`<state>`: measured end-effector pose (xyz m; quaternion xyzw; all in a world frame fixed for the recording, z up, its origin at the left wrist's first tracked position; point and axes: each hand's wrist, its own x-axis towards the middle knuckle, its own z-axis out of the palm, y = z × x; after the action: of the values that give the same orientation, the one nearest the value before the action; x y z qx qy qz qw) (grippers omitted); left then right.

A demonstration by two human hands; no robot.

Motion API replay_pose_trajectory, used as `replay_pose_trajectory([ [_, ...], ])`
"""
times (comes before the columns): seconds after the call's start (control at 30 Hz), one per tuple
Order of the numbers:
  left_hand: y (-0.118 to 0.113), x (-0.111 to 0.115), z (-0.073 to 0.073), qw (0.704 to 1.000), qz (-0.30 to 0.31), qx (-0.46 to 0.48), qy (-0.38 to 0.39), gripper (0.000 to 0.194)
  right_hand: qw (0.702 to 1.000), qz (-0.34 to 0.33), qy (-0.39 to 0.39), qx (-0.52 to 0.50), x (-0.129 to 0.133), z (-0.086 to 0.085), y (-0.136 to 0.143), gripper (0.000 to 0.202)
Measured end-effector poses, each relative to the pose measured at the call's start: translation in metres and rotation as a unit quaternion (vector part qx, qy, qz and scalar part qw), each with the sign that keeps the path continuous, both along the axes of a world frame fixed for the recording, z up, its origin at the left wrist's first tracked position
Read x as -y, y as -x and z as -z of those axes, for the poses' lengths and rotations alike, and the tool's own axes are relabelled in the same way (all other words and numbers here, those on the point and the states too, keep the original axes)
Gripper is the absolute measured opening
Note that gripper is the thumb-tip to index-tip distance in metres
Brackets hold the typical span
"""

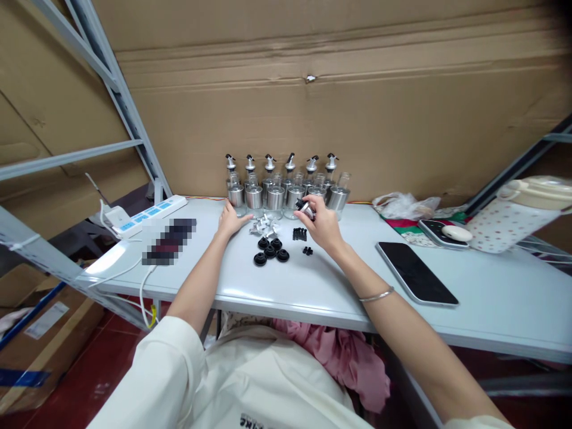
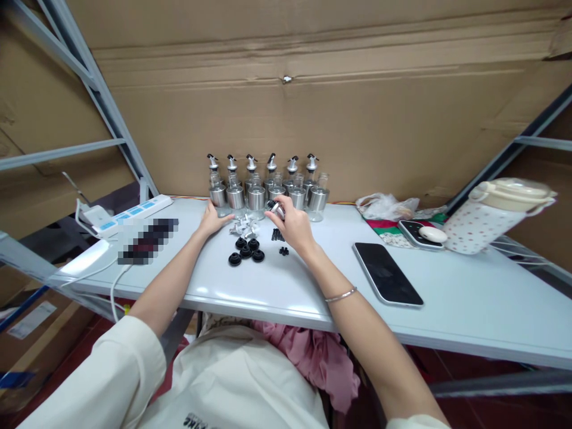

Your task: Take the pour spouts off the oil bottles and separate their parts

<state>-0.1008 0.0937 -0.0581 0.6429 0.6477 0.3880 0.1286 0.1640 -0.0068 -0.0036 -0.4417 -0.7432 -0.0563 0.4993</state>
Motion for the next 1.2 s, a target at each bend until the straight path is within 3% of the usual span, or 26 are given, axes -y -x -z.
replay_pose_trajectory([
  [0.23, -0.013, 0.011, -0.011, 0.998, -0.043, -0.038, 0.029, 0.106, 1.0, -0.005, 0.007, 0.006, 0.002, -0.002, 0.001, 0.04],
  [0.3, -0.013, 0.012, -0.015, 0.998, -0.054, -0.027, -0.004, 0.097, 1.0, -0.008, 0.008, 0.003, 0.001, -0.002, 0.001, 0.043],
  [0.4, -0.02, 0.021, -0.029, 0.989, -0.06, -0.011, -0.133, 0.076, 1.0, -0.012, 0.006, -0.005, -0.001, 0.0, 0.001, 0.05],
  [0.47, -0.031, 0.033, -0.042, 0.972, -0.002, -0.019, -0.235, 0.065, 1.0, -0.014, 0.012, -0.001, -0.002, 0.001, 0.0, 0.052],
  [0.53, -0.046, 0.05, -0.055, 0.947, 0.1, -0.053, -0.302, 0.056, 0.999, -0.021, 0.024, 0.014, -0.002, 0.002, 0.0, 0.051],
  [0.6, -0.061, 0.067, -0.063, 0.913, 0.212, -0.121, -0.326, 0.053, 0.998, -0.041, 0.026, 0.038, -0.002, 0.001, 0.0, 0.049],
  [0.7, -0.077, 0.085, -0.066, 0.875, 0.297, -0.216, -0.317, 0.051, 0.995, -0.077, 0.009, 0.069, -0.001, 0.0, 0.0, 0.047],
  [1.07, -0.083, 0.089, -0.059, 0.875, 0.31, -0.244, -0.28, 0.045, 0.995, -0.061, 0.045, 0.058, -0.004, 0.007, 0.001, 0.043],
  [1.2, -0.083, 0.09, -0.059, 0.876, 0.295, -0.266, -0.276, 0.033, 0.993, -0.056, 0.059, 0.08, 0.001, 0.003, 0.005, 0.038],
])
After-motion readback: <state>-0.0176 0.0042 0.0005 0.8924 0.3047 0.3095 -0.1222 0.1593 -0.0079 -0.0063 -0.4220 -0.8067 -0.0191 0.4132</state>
